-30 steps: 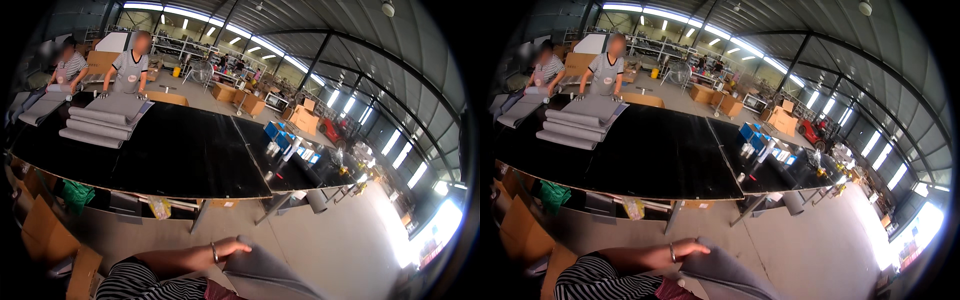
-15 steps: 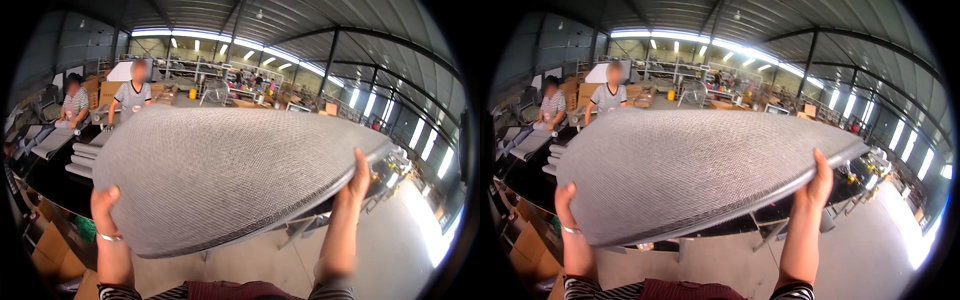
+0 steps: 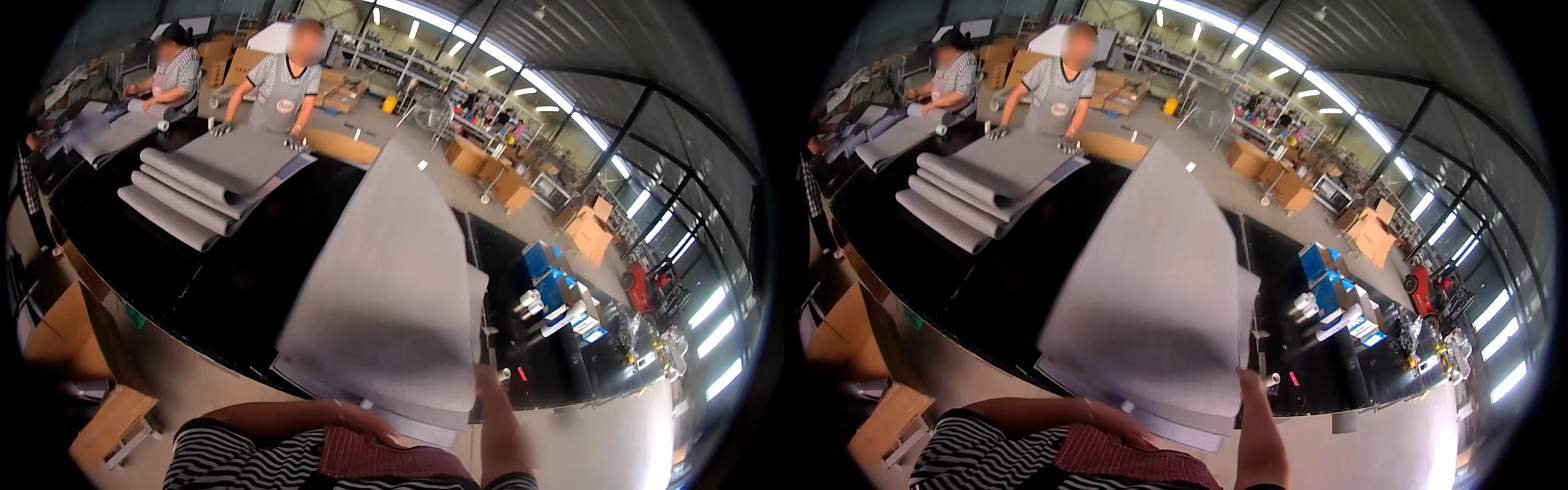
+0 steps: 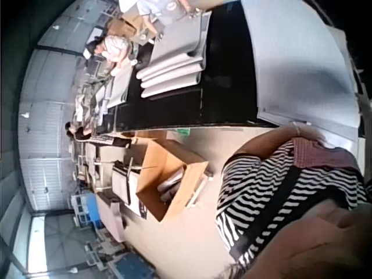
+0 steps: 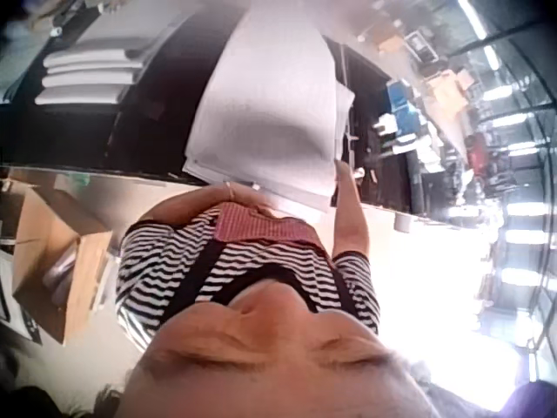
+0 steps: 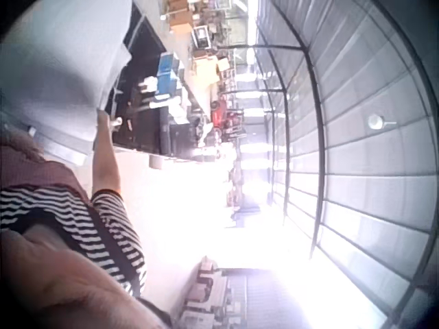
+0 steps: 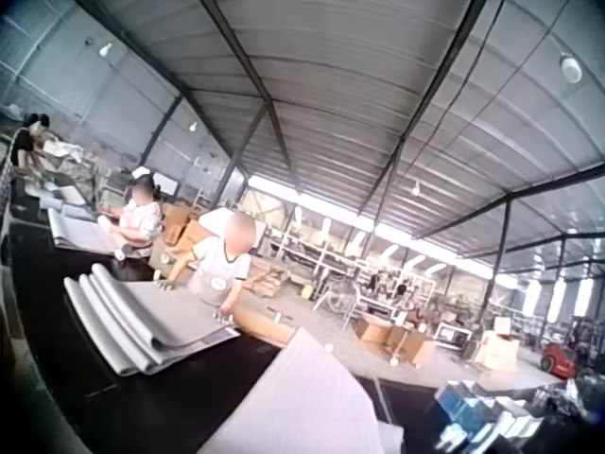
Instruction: The person rolls up several pieces of gray foam material, secures them with tape, and then stacks the rolled items onto a pallet in a manufacturing facility.
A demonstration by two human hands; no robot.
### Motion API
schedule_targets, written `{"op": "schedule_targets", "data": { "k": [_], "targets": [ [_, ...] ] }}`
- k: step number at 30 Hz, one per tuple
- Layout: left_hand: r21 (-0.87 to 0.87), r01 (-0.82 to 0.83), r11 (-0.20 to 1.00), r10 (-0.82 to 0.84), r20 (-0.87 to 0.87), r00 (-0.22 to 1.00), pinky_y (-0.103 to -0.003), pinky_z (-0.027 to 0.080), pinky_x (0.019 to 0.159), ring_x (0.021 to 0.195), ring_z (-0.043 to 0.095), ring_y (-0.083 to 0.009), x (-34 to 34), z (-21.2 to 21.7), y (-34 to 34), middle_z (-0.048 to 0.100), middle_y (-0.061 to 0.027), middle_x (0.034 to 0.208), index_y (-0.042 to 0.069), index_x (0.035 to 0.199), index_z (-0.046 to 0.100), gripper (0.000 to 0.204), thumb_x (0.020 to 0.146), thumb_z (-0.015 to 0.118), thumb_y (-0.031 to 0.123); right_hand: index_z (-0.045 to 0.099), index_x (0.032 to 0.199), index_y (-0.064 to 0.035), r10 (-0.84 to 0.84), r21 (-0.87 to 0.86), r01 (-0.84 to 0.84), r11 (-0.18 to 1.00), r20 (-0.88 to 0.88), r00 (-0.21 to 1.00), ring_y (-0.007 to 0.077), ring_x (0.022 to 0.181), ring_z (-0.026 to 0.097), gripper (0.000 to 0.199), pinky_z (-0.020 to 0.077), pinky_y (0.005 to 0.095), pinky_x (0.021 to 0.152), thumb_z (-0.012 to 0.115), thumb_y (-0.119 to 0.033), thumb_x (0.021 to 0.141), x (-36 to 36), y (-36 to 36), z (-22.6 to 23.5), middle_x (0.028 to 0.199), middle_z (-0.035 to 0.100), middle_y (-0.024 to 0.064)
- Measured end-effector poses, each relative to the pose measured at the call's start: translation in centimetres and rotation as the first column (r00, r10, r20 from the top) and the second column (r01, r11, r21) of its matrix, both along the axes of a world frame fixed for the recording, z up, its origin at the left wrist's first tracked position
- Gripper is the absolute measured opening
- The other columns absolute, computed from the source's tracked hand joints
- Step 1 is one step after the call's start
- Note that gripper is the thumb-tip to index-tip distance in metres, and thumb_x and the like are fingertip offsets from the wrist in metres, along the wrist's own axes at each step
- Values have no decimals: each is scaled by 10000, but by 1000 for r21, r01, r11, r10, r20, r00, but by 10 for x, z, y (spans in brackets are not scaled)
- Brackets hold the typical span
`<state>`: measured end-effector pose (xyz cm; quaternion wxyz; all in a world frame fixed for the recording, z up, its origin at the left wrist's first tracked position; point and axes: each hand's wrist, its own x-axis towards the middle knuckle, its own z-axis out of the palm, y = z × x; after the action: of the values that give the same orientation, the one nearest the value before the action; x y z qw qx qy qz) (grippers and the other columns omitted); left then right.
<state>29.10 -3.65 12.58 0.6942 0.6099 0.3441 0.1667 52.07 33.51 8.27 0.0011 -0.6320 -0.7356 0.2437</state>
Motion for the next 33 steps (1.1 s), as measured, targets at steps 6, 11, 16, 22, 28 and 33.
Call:
{"op": "schedule_targets", "data": {
  "k": [6,11,16,22,28,33],
  "targets": [
    [-17,-942,336,936,119,332,-332,511,948,1134,632,-186,-142,1,-72,656,-96,1248,19,1413,486,481,1030,510,310,686,1147,-68,-61,126,86,988,-192,979,342,993,667,516,506,459,880,688,-425,773,50,-12,-70,1098,695,174],
    [106,-992,-70,839,-531,-116,-357,487,931,1104,636,-276,-171,-74,-78,655,-193,1232,-1,1315,581,564,974,522,444,501,1415,-86,-220,14,221,975,-55,974,354,1317,503,735,339,592,1078,653,-502,828,50,-3,-70,1372,583,160],
    [-21,-992,-123,774,-628,-83,-367,502,868,1035,641,-245,-163,-53,-45,669,-151,1192,21,1267,637,624,969,498,551,608,1262,54,-156,-38,155,987,-46,987,369,1215,589,802,450,424,1024,676,-599,801,57,7,-49,1242,641,250],
    [171,-951,-257,892,-337,-302,-340,496,733,751,614,-150,-174,-124,-53,697,-62,854,-34,1019,708,440,942,620,390,710,955,68,-216,-174,175,969,-256,942,312,927,699,713,524,400,808,748,-611,739,69,20,-58,937,713,218],
    [561,-813,-154,941,-166,-294,-311,393,559,638,437,-72,-198,-37,5,516,-1,612,-44,805,654,309,937,649,235,640,754,68,-166,-5,188,982,-497,852,219,616,570,554,453,417,612,794,-464,754,32,42,-70,650,623,149],
    [684,-729,-20,906,-296,-303,-376,462,629,640,595,-179,-257,-2,49,606,-153,651,-47,843,679,359,939,625,295,695,840,37,-93,49,117,992,-341,936,400,765,671,602,509,456,722,701,-563,793,-16,80,-76,785,680,236]
  ]
}}
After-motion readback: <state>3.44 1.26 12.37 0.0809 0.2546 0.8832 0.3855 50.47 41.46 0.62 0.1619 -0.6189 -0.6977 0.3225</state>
